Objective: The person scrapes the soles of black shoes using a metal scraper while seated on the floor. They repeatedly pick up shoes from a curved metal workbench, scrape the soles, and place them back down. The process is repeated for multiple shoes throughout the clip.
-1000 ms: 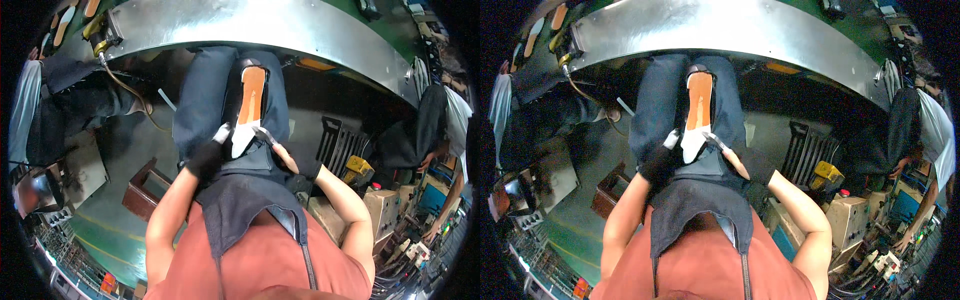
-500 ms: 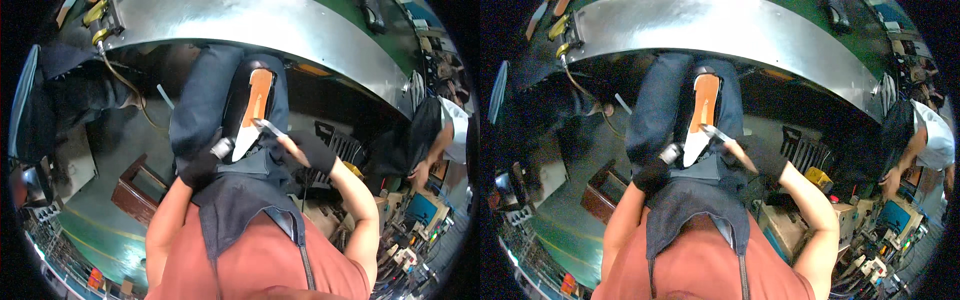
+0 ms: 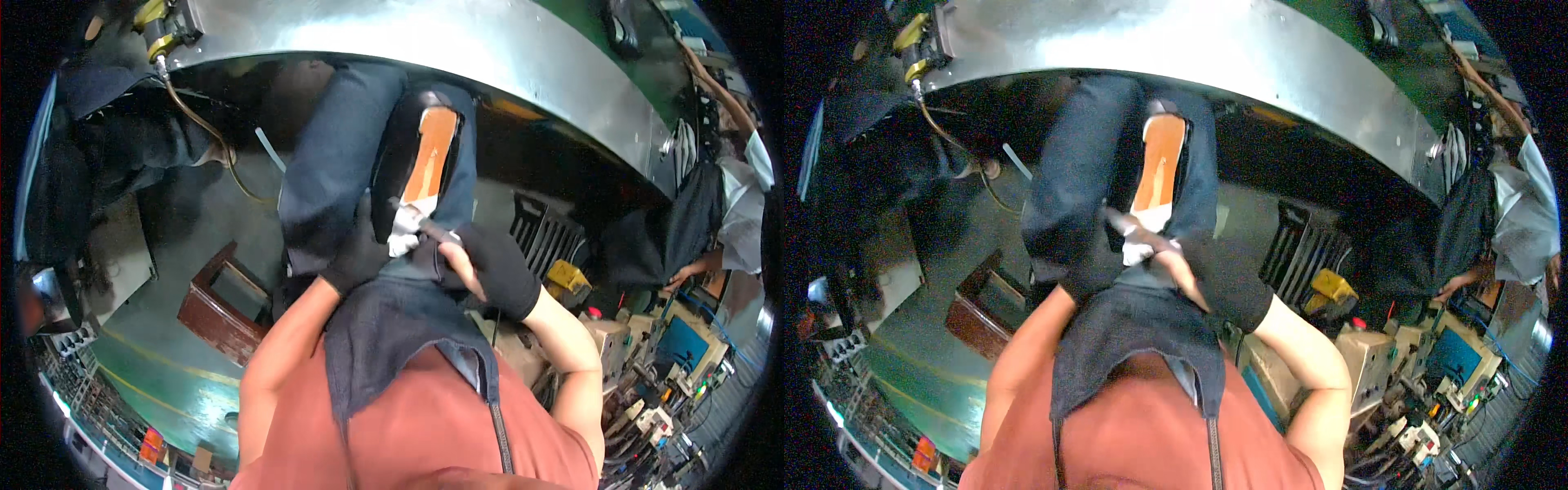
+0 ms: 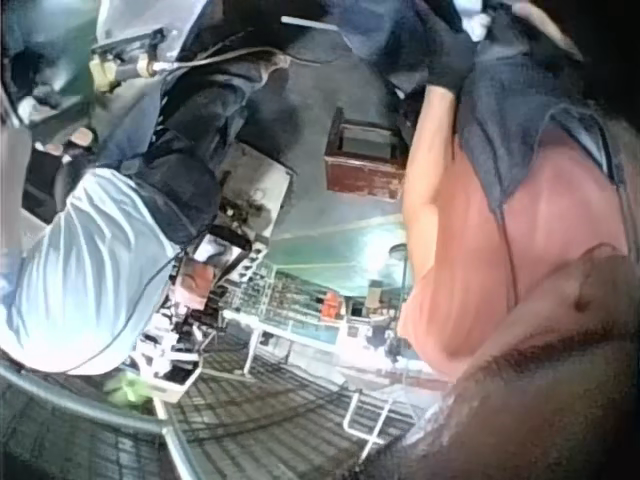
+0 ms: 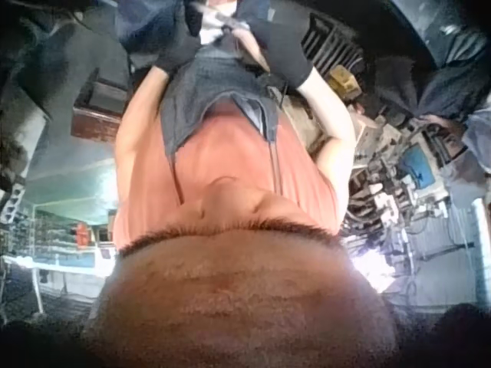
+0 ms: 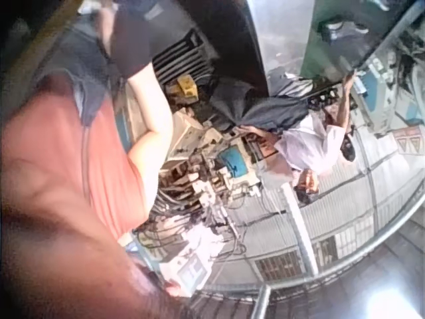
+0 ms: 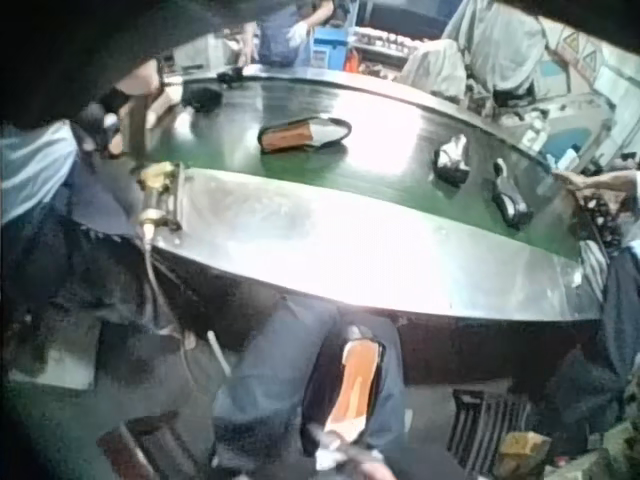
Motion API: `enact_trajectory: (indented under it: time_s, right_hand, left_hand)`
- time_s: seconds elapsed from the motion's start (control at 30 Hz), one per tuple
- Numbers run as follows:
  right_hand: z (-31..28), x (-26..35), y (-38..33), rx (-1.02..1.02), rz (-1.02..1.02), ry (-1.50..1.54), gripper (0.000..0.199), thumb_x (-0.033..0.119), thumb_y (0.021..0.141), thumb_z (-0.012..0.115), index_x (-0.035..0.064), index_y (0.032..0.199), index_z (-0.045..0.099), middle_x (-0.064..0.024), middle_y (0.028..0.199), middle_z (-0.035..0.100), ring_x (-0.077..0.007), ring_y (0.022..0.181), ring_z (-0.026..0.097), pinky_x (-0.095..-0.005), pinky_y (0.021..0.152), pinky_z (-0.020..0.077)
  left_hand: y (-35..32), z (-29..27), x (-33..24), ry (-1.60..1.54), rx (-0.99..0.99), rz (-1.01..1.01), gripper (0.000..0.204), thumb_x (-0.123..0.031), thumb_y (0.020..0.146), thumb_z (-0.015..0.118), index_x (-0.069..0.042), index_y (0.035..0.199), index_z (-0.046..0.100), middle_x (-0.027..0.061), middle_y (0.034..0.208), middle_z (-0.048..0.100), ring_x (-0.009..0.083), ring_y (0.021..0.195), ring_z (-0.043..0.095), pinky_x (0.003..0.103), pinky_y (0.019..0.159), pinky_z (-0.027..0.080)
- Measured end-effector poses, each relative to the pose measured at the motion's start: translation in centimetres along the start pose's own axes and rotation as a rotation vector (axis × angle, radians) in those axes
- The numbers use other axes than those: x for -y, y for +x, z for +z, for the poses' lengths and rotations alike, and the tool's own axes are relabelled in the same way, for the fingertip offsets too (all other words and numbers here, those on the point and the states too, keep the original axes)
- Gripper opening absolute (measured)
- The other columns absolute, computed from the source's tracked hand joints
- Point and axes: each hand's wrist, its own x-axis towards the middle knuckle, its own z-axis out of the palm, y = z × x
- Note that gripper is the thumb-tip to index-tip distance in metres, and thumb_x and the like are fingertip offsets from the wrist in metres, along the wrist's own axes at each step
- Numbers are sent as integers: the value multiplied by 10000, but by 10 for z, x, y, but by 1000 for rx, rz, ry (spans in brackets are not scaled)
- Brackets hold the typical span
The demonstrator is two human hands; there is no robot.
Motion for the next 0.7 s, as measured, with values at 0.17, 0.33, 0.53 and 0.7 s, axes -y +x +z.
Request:
enact_trajectory:
  time_s: [0.17,0.33,0.53,0.7]
  right_hand:
    - [39,-39,11,-12,215,198,349,321,949,491,-10,904,594,-202,738,585,-276,603,559,-356,604,450]
    - [18,-51,-48,-148,329,402,344,275,969,455,-17,833,572,-30,679,551,-110,636,535,-282,595,454]
    - [18,-58,-78,-229,400,618,415,335,999,364,6,886,590,-50,787,619,-106,664,564,-265,622,471]
    - [26,-53,-61,-154,302,650,424,361,992,393,-13,973,591,-54,843,619,-133,790,560,-284,731,458]
  left_hand:
    - [0,-10,-19,27,122,-27,1028,-302,695,806,26,1406,140,225,1340,373,305,1244,406,389,1025,342]
    - [-14,-84,-101,469,190,-8,852,-283,666,820,10,1336,383,222,1309,463,296,1252,425,386,1038,330]
    - [52,-71,-127,98,-177,275,674,-218,723,769,27,1255,435,176,1269,494,270,1219,445,363,1035,337]
    - [37,-13,-76,200,44,118,700,-254,840,662,72,1358,323,246,1361,421,318,1289,392,372,1068,295]
